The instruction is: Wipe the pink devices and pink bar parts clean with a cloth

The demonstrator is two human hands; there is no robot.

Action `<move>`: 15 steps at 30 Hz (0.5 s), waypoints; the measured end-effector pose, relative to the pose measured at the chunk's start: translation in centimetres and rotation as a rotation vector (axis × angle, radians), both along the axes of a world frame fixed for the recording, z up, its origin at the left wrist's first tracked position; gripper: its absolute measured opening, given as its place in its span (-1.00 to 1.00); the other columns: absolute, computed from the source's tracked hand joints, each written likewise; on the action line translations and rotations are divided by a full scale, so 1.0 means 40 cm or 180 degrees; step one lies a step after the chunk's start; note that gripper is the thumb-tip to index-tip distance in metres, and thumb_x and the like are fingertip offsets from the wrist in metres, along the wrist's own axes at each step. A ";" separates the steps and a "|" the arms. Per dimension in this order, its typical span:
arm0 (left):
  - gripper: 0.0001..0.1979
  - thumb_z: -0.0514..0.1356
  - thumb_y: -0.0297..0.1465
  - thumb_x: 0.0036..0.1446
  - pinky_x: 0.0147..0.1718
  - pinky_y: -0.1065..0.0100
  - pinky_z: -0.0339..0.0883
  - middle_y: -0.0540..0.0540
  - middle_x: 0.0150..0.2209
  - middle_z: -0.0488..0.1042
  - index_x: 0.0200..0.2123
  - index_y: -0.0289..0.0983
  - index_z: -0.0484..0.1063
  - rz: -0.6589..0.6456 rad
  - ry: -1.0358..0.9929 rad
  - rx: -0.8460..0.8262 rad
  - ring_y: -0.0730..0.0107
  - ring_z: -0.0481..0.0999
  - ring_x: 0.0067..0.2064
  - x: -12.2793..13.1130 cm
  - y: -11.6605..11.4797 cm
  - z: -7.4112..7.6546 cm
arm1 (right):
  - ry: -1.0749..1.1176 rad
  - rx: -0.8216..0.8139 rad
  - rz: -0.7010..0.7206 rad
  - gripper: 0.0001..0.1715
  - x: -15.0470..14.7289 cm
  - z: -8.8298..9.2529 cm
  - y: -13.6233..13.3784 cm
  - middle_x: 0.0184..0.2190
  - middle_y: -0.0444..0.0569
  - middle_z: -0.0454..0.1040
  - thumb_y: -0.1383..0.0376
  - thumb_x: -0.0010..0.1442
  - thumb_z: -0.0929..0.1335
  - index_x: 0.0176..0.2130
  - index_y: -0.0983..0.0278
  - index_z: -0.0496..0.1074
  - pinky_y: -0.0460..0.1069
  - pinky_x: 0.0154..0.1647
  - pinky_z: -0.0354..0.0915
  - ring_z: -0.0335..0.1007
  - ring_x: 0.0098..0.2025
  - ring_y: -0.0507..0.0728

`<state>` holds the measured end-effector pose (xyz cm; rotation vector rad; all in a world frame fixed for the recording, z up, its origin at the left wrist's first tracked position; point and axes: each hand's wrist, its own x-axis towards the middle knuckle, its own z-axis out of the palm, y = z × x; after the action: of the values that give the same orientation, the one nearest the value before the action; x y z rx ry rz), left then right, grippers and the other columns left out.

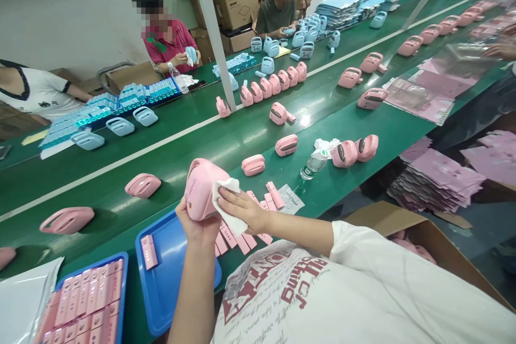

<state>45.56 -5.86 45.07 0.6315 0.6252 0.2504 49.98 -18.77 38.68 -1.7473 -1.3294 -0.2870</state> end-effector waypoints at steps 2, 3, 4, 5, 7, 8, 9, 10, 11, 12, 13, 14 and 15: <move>-0.56 0.09 -0.08 -0.09 -0.33 0.37 0.39 -0.04 -0.33 0.53 -0.21 -0.19 0.48 -0.0109 -0.0004 0.0058 0.30 0.49 -0.26 -0.003 0.010 -0.011 | 0.0593 0.0420 0.0219 -0.29 -0.010 0.066 -0.008 0.30 0.19 0.02 0.03 0.31 0.02 0.25 0.42 0.09 0.16 0.33 -0.13 -0.23 0.37 0.18; -0.56 0.08 -0.05 -0.09 -0.32 0.34 0.39 -0.02 -0.32 0.53 -0.21 -0.14 0.47 -0.0162 0.0043 0.0133 0.28 0.49 -0.25 -0.006 0.013 -0.015 | 0.1018 0.0584 0.0222 -0.27 -0.013 0.098 -0.012 0.29 0.15 0.05 -0.01 0.31 -0.01 0.26 0.38 0.08 0.16 0.32 -0.10 -0.18 0.36 0.19; -0.57 0.07 -0.03 -0.09 -0.33 0.31 0.39 0.00 -0.33 0.52 -0.21 -0.10 0.47 -0.0190 0.0102 0.0222 0.26 0.48 -0.25 -0.008 0.014 -0.017 | 0.1498 0.0703 0.0187 -0.26 -0.014 0.125 -0.017 0.27 0.11 0.10 -0.03 0.30 -0.02 0.26 0.34 0.09 0.15 0.31 -0.06 -0.11 0.34 0.20; -0.58 0.06 -0.02 -0.10 -0.34 0.28 0.38 0.01 -0.33 0.52 -0.21 -0.07 0.46 -0.0198 0.0157 0.0300 0.25 0.47 -0.26 -0.011 0.013 -0.017 | 0.1983 0.0794 0.0149 -0.25 -0.013 0.148 -0.021 0.25 0.08 0.16 -0.06 0.30 -0.01 0.25 0.31 0.11 0.15 0.30 -0.01 -0.03 0.31 0.21; -0.57 0.06 0.00 -0.10 -0.37 0.26 0.37 0.02 -0.33 0.52 -0.21 -0.04 0.46 -0.0161 0.0213 0.0377 0.22 0.47 -0.27 -0.012 0.007 -0.011 | 0.2798 0.0905 0.0168 -0.25 -0.007 0.175 -0.026 0.18 0.04 0.27 -0.10 0.27 0.06 0.22 0.29 0.17 0.13 0.24 0.10 0.12 0.24 0.22; -0.56 0.06 0.00 -0.09 -0.39 0.26 0.37 0.01 -0.32 0.52 -0.21 -0.05 0.46 -0.0140 0.0217 0.0378 0.21 0.47 -0.26 -0.010 0.002 -0.007 | 0.3072 0.0958 0.0224 -0.24 -0.002 0.178 -0.027 0.16 0.04 0.30 -0.12 0.24 0.10 0.21 0.29 0.20 0.11 0.23 0.13 0.17 0.21 0.22; -0.55 0.06 0.01 -0.08 -0.39 0.26 0.37 -0.01 -0.30 0.53 -0.20 -0.07 0.47 -0.0129 0.0227 0.0372 0.19 0.48 -0.24 -0.006 -0.002 -0.003 | 0.3262 0.1003 0.0270 -0.23 0.003 0.176 -0.026 0.14 0.04 0.32 -0.14 0.21 0.14 0.19 0.29 0.22 0.10 0.22 0.14 0.19 0.19 0.21; -0.54 0.07 0.01 -0.07 -0.38 0.26 0.37 -0.03 -0.28 0.53 -0.20 -0.11 0.48 -0.0105 0.0261 0.0388 0.19 0.48 -0.23 0.001 -0.006 0.000 | 0.3409 0.1046 0.0265 -0.21 0.009 0.168 -0.023 0.13 0.04 0.33 -0.16 0.17 0.18 0.17 0.29 0.25 0.08 0.21 0.14 0.21 0.18 0.20; -0.55 0.08 -0.01 -0.05 -0.35 0.26 0.38 -0.05 -0.27 0.53 -0.21 -0.14 0.48 -0.0071 0.0308 0.0446 0.19 0.48 -0.21 0.009 -0.008 0.002 | 0.3571 0.1103 0.0195 -0.20 0.017 0.155 -0.017 0.10 0.04 0.36 -0.17 0.13 0.21 0.14 0.29 0.28 0.07 0.20 0.15 0.23 0.15 0.19; -0.58 0.10 -0.04 -0.03 -0.32 0.26 0.38 -0.07 -0.26 0.53 -0.22 -0.18 0.48 -0.0019 0.0361 0.0557 0.19 0.48 -0.20 0.018 -0.007 0.002 | 0.3794 0.1151 0.0094 -0.20 0.025 0.138 -0.010 0.06 0.05 0.40 -0.19 0.11 0.22 0.11 0.29 0.31 0.06 0.17 0.18 0.28 0.11 0.17; -0.60 0.12 -0.07 -0.03 -0.29 0.27 0.37 -0.07 -0.27 0.53 -0.24 -0.21 0.48 0.0030 0.0412 0.0713 0.21 0.48 -0.19 0.027 -0.004 -0.001 | 0.4078 0.1147 -0.0018 -0.20 0.035 0.118 -0.001 0.00 0.07 0.44 -0.21 0.11 0.21 0.07 0.31 0.34 0.06 0.12 0.23 0.34 0.05 0.17; -0.63 0.16 -0.10 -0.03 -0.27 0.29 0.36 -0.07 -0.27 0.53 -0.25 -0.22 0.48 0.0038 0.0438 0.0919 0.23 0.48 -0.19 0.036 0.003 -0.006 | 0.4357 0.1018 -0.0142 -0.20 0.045 0.095 0.009 -0.07 0.09 0.48 -0.22 0.12 0.17 0.02 0.33 0.36 0.05 0.03 0.30 0.41 -0.04 0.15; -0.65 0.20 -0.13 -0.07 -0.26 0.31 0.35 -0.06 -0.28 0.53 -0.27 -0.23 0.47 -0.0007 0.0443 0.1133 0.27 0.48 -0.20 0.043 0.011 -0.013 | 0.4580 0.0778 -0.0262 -0.19 0.056 0.071 0.019 -0.15 0.09 0.51 -0.23 0.14 0.12 -0.04 0.35 0.38 0.04 -0.07 0.36 0.46 -0.15 0.14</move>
<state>47.30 -5.41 44.56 0.9983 0.7204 0.3211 52.23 -18.02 41.52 -1.2451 -0.1450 0.6546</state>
